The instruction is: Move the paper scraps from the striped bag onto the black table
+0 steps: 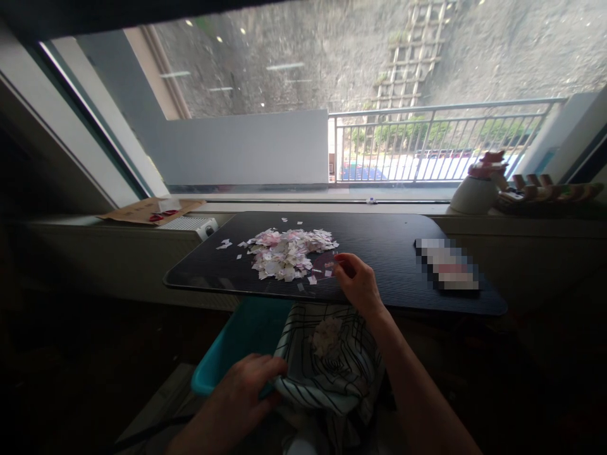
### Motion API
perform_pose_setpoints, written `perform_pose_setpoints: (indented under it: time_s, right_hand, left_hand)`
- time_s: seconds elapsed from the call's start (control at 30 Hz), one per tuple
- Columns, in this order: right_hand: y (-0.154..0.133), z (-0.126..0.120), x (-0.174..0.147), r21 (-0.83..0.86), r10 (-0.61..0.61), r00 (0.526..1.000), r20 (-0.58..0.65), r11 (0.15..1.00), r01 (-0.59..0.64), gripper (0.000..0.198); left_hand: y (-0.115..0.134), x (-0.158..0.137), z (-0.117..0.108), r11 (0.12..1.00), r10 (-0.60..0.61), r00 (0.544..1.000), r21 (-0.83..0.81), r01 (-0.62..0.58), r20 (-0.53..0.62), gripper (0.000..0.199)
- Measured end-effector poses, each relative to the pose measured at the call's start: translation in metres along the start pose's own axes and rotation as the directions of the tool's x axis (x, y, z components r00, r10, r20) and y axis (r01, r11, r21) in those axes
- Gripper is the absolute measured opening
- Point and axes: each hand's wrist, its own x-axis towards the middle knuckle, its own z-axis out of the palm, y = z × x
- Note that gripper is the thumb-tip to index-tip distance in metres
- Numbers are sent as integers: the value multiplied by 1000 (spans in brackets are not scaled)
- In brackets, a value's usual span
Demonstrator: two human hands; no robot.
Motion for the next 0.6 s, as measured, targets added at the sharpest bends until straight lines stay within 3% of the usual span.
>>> perform_pose_setpoints:
  time_s: [0.23, 0.37, 0.43, 0.6]
  right_hand:
    - [1, 0, 1, -73, 26, 988, -149, 997, -37, 20]
    - [1, 1, 2, -24, -11, 1000, -27, 1000, 10, 29]
    - [1, 1, 2, -80, -17, 999, -30, 997, 14, 27]
    - [1, -2, -1, -139, 12, 962, -274, 989, -52, 20]
  left_hand:
    - [-1, -2, 1, 1000, 9, 1000, -3, -9, -6, 23]
    - [-1, 0, 1, 1000, -5, 1000, -1, 5, -5, 24]
    - [0, 0, 0, 1000, -5, 1000, -3, 5, -13, 24]
    - [0, 1, 0, 1000, -8, 1000, -8, 8, -6, 25]
